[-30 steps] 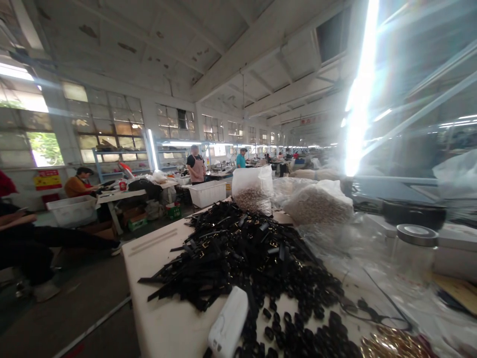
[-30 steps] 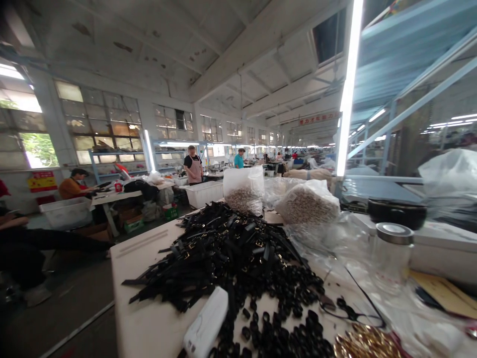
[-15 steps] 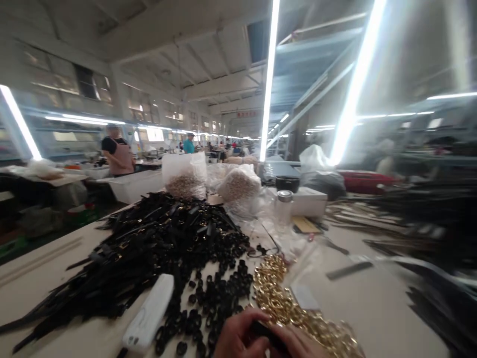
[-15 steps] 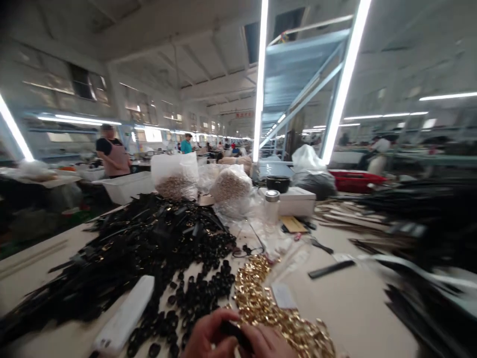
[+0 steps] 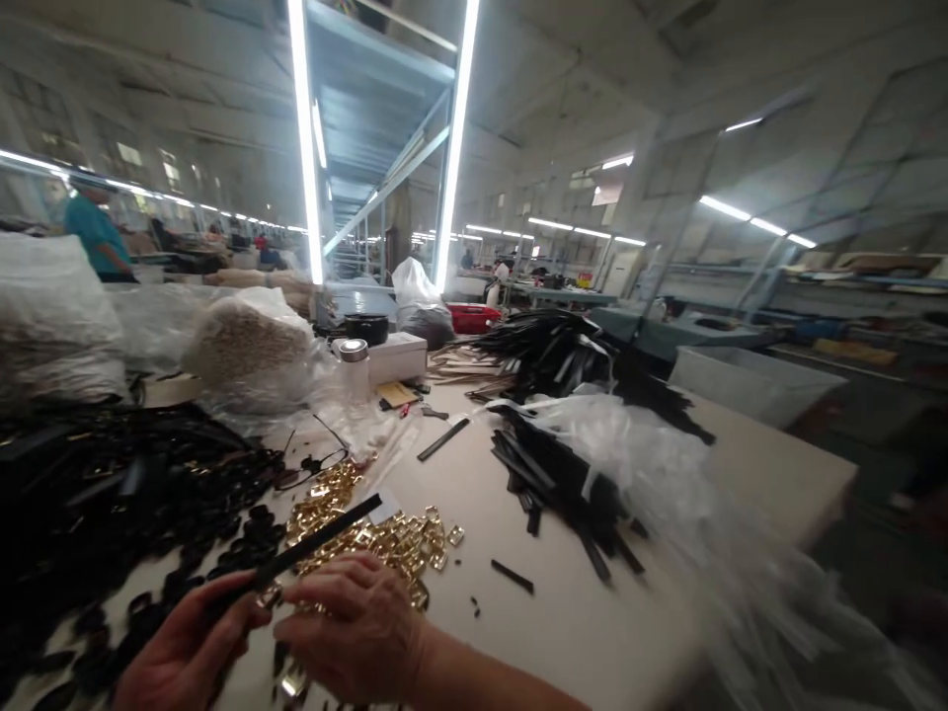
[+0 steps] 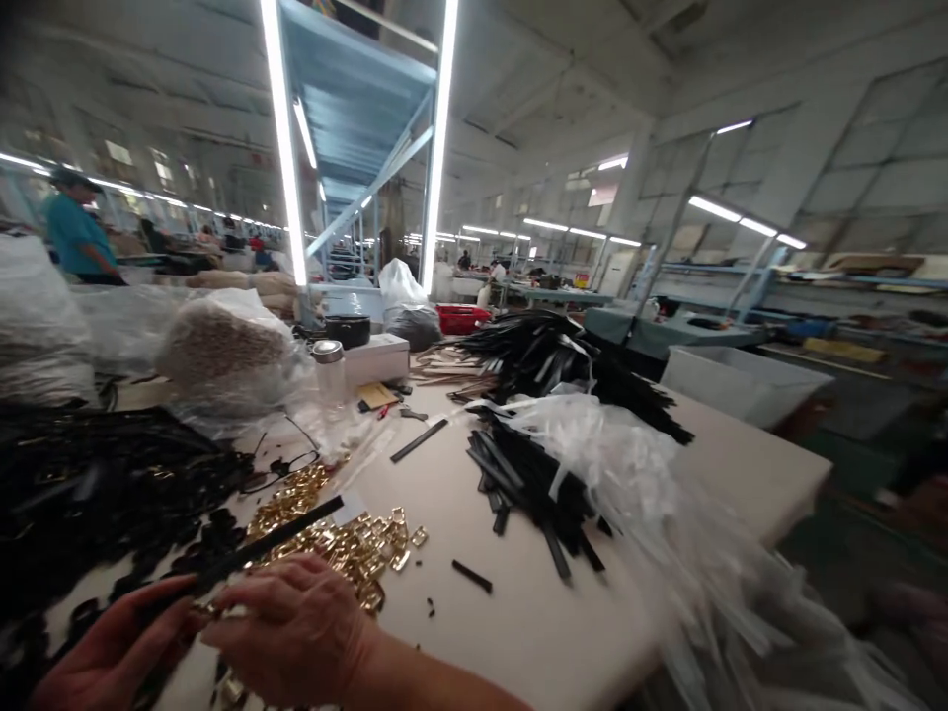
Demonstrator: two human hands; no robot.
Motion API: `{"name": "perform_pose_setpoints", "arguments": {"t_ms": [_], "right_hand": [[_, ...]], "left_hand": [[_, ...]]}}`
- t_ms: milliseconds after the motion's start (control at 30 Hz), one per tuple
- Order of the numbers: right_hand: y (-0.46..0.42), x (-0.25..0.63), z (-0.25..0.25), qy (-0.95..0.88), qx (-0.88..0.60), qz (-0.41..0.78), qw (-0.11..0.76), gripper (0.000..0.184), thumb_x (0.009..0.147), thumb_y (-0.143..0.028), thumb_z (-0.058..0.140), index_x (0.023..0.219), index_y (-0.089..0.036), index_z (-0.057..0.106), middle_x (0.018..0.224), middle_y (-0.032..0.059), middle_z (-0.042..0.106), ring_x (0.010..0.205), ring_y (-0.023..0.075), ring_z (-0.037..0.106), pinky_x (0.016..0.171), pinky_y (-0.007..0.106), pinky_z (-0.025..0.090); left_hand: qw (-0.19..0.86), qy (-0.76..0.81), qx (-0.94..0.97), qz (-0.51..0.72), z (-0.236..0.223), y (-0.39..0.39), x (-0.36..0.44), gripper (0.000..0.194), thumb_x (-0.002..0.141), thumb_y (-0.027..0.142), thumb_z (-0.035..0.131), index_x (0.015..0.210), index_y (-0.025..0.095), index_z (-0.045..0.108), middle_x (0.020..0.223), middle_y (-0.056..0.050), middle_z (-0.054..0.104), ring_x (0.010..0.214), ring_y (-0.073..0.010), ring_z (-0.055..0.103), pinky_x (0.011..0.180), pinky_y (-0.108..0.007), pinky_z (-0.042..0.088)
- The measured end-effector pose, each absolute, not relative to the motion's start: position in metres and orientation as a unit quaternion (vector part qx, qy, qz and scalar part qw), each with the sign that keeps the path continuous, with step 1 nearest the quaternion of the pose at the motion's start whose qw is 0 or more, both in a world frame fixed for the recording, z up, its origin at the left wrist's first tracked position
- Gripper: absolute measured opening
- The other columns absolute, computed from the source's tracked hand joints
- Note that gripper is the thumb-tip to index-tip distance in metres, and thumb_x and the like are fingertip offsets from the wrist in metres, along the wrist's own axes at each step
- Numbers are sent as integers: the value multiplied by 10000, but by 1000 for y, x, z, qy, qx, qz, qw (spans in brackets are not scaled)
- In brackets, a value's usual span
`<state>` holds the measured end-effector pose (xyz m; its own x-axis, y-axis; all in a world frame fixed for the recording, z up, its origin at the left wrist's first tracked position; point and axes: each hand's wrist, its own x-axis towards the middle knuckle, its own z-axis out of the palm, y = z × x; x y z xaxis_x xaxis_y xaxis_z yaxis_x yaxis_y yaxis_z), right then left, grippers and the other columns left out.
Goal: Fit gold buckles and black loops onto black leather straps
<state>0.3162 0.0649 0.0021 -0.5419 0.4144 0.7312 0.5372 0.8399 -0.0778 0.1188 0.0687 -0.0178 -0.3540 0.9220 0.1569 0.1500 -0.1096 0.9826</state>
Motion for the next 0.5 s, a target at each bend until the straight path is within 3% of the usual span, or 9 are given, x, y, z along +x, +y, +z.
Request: {"name": "perform_pose_setpoints", "arguments": {"t_ms": [33, 133, 300, 400, 500], "right_hand": [[64, 316, 4, -885, -240, -81, 392, 172, 908, -330, 497, 1063, -300, 566, 1211, -74, 643, 1056, 98, 583, 951, 247, 456], [63, 314, 7, -883, -259, -37, 390, 153, 918, -271, 515, 1045, -236, 593, 1108, 14, 678, 1022, 146, 587, 911, 301, 462], [69, 312, 1, -831, -289, 87, 467, 184, 929, -289, 509, 1035, -204, 633, 1068, 69, 678, 977, 183, 607, 896, 355, 465], [72, 311, -6, -763, -337, 220, 506, 312, 950, -411, 477, 1094, -192, 646, 1113, 91, 657, 1040, 208, 593, 929, 372, 462], [76, 310, -10, -647, -331, 402, 556, 469, 938, -565, 434, 1142, -188, 625, 1075, 88, 662, 979, 213, 612, 879, 369, 489]], "left_hand": [[350, 571, 467, 578, -14, 68, 118, 498, 574, 607, 768, 908, 244, 702, 661, -6, 724, 557, -200, 638, 511, -273, 540], [373, 531, 483, 588, -4, 63, 121, 488, 608, 565, 764, 903, 186, 678, 669, -23, 714, 544, -182, 617, 512, -278, 524], [370, 506, 512, 588, -4, 53, 129, 359, 725, 409, 729, 982, 173, 647, 704, -38, 729, 649, -185, 656, 599, -270, 529], [375, 482, 540, 579, -5, 47, 130, 301, 763, 377, 702, 978, 174, 650, 711, -35, 724, 629, -177, 650, 603, -275, 530], [387, 458, 580, 551, -7, 43, 130, 242, 808, 347, 666, 978, 176, 654, 765, -48, 730, 677, -186, 675, 613, -270, 531]]}}
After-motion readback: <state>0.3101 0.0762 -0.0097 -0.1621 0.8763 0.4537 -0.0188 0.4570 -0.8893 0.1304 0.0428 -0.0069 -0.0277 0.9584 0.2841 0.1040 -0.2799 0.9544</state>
